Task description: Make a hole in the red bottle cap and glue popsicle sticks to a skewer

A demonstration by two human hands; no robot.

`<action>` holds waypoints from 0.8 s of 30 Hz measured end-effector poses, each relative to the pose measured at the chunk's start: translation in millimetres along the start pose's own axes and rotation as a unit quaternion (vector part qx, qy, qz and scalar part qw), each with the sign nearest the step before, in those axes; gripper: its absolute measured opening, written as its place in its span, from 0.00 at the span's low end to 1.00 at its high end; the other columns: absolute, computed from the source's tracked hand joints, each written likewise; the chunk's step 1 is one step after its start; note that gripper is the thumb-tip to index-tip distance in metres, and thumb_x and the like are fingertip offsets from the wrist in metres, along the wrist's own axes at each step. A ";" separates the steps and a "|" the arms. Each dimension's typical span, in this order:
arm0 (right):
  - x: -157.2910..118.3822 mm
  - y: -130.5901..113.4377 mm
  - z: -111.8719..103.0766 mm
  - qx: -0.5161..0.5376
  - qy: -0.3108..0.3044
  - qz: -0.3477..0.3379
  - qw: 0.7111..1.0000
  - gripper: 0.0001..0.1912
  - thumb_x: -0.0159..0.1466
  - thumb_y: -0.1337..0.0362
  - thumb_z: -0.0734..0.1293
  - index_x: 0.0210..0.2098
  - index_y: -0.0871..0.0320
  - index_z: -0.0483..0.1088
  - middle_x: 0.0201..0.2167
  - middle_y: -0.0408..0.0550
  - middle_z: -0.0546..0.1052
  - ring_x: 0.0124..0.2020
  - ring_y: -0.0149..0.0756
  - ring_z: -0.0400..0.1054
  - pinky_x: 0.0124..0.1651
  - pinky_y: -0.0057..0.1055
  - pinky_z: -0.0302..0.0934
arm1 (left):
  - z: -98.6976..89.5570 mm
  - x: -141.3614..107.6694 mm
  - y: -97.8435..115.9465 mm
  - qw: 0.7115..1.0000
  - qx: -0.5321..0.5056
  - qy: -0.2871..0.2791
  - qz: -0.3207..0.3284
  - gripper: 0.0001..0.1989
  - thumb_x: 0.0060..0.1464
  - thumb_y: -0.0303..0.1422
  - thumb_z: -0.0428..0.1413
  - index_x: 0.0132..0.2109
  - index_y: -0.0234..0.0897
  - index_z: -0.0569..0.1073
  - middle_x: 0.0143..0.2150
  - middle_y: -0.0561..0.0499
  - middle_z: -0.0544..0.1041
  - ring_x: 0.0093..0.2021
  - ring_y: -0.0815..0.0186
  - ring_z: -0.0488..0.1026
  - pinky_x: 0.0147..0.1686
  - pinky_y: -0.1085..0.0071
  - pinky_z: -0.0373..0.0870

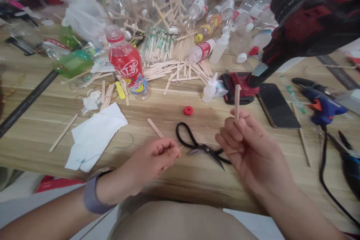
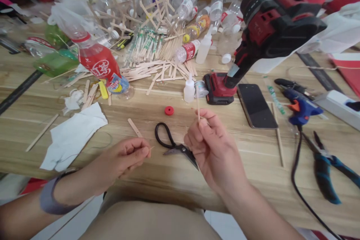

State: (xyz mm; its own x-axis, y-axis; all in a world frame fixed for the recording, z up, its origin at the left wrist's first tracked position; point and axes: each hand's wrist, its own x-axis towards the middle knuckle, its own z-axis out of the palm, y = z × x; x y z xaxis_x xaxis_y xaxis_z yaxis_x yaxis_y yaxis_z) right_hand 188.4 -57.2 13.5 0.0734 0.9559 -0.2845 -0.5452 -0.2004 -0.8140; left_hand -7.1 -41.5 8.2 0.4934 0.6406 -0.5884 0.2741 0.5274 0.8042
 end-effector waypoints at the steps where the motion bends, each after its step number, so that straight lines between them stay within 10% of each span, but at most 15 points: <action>1: 0.8 -0.3 -2.5 0.007 -0.021 0.035 0.999 0.09 0.60 0.60 0.70 0.35 0.54 0.67 0.20 0.35 0.54 0.19 0.24 0.44 0.21 0.23 0.47 | -0.7 1.2 -1.1 1.000 -0.017 0.004 -0.009 0.15 0.57 0.45 0.51 0.32 0.38 0.64 0.19 0.62 0.54 0.19 0.75 0.47 0.17 0.76 0.44; 5: -2.9 12.0 -5.2 0.031 -0.113 0.208 0.971 0.12 0.61 0.56 0.69 0.35 0.60 0.69 0.20 0.35 0.57 0.17 0.20 0.40 0.19 0.22 0.41 | -3.1 5.5 7.9 0.998 -0.018 0.046 0.034 0.18 0.56 0.48 0.53 0.33 0.37 0.65 0.20 0.62 0.54 0.19 0.76 0.48 0.17 0.78 0.46; 11: -6.2 20.6 -1.8 -0.064 -0.123 0.236 0.962 0.14 0.58 0.56 0.71 0.34 0.60 0.69 0.19 0.37 0.63 0.18 0.21 0.50 0.21 0.23 0.44 | -11.5 9.3 29.5 0.997 0.062 0.032 0.027 0.18 0.54 0.46 0.55 0.44 0.37 0.71 0.24 0.60 0.62 0.18 0.76 0.50 0.17 0.77 0.47; 16: -5.6 14.3 -6.0 -0.195 -0.186 0.220 0.938 0.12 0.61 0.56 0.67 0.32 0.60 0.68 0.22 0.39 0.67 0.19 0.22 0.54 0.22 0.25 0.47 | -14.6 13.6 32.3 0.991 0.115 0.063 0.019 0.16 0.53 0.44 0.56 0.42 0.37 0.73 0.20 0.61 0.61 0.19 0.74 0.54 0.18 0.77 0.49; 20: 2.1 6.7 -10.9 -0.303 -0.241 0.222 0.895 0.13 0.64 0.54 0.63 0.36 0.58 0.71 0.24 0.42 0.68 0.20 0.25 0.55 0.23 0.27 0.48 | -17.7 14.9 30.2 0.986 0.162 -0.042 0.005 0.12 0.55 0.42 0.55 0.34 0.37 0.73 0.23 0.56 0.71 0.19 0.74 0.56 0.18 0.77 0.50; 24: 3.3 -8.7 -11.8 -0.475 -0.179 0.036 0.861 0.08 0.62 0.56 0.66 0.34 0.54 0.72 0.28 0.45 0.71 0.28 0.33 0.62 0.29 0.31 0.54 | -21.6 16.7 25.9 0.983 0.159 -0.087 -0.015 0.13 0.58 0.43 0.51 0.40 0.38 0.72 0.22 0.56 0.72 0.17 0.74 0.54 0.16 0.77 0.48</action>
State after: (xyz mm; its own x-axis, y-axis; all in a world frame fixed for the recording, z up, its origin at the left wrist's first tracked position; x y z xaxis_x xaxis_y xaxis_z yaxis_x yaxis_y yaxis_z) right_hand 203.3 -54.8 13.7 -0.2859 0.9046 -0.3163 0.4045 -0.1853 -0.8956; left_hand -9.6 -5.2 17.4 0.6075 0.5074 -0.6112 0.5210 0.3264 0.7887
